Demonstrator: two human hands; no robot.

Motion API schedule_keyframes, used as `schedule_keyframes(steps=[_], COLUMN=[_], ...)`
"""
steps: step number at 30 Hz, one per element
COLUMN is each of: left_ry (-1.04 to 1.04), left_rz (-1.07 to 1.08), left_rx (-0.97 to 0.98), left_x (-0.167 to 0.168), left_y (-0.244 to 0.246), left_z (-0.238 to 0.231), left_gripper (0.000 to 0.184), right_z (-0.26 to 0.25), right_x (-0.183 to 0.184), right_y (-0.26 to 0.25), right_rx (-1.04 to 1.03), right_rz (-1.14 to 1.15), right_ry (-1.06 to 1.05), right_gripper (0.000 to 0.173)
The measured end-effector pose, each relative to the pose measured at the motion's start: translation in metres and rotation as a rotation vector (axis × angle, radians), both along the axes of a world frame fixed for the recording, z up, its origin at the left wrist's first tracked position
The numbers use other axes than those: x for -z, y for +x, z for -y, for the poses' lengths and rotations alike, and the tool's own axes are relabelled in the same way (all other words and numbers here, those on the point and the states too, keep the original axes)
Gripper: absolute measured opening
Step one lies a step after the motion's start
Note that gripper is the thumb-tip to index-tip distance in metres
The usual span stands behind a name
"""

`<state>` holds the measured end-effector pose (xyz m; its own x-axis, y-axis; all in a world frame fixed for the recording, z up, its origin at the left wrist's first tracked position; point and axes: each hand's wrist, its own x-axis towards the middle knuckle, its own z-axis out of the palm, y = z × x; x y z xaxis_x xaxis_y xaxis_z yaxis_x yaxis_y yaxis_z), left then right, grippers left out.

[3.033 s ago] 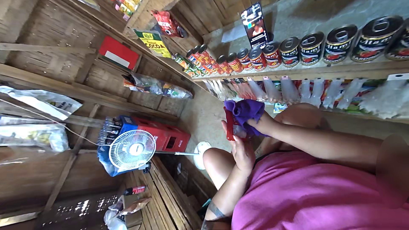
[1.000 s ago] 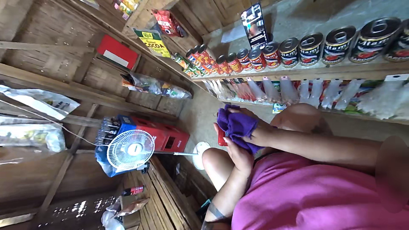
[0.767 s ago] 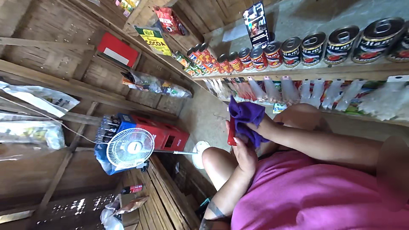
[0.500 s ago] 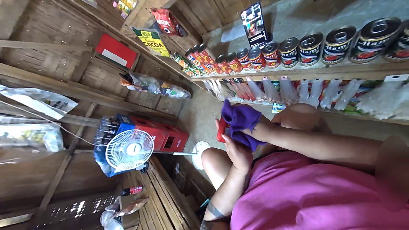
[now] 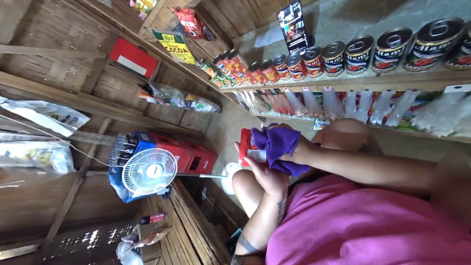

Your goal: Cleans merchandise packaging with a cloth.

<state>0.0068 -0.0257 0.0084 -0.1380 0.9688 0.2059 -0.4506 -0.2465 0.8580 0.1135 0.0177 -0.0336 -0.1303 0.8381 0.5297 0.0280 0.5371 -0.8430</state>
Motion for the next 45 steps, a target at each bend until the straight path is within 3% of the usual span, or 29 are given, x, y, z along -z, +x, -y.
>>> schedule_keyframes(steps=[6,18,24,29,34,38,42,45], left_ry=[0.033,0.055,0.11,0.135,0.112,0.097,0.121,0.115], left_rz=[-0.069,0.1,0.115,0.094,-0.007,-0.043,-0.092,-0.113], left_rx=[-0.053,-0.042,-0.038,0.119,0.149,0.161,0.16,0.169], left_x=[0.005,-0.01,-0.015,-0.012,-0.007,-0.001,0.001,0.005], left_y=[0.001,-0.008,-0.018,-0.016,-0.008,-0.009,-0.008,-0.01], left_z=[0.003,-0.008,-0.012,-0.009,-0.001,0.0,-0.002,-0.002], left_gripper=[0.065,0.051,0.052,0.051,0.059,0.071,0.07,0.071], right_z=[-0.005,-0.007,-0.002,-0.002,0.006,0.006,0.007,-0.001], right_x=[-0.001,0.0,0.002,0.004,-0.032,-0.026,-0.043,-0.017], right_y=[0.001,0.005,0.002,0.002,0.015,0.012,0.013,0.01], right_rx=[0.048,0.013,-0.172,-0.024,0.021,0.099,0.132,0.165], right_rz=[0.009,-0.172,-0.309,-0.298,-0.169,-0.149,-0.087,-0.11], right_ry=[-0.112,-0.214,-0.331,-0.212,-0.425,-0.356,-0.47,-0.277], right_gripper=[0.033,0.032,0.036,0.033,0.033,0.029,0.034,0.034])
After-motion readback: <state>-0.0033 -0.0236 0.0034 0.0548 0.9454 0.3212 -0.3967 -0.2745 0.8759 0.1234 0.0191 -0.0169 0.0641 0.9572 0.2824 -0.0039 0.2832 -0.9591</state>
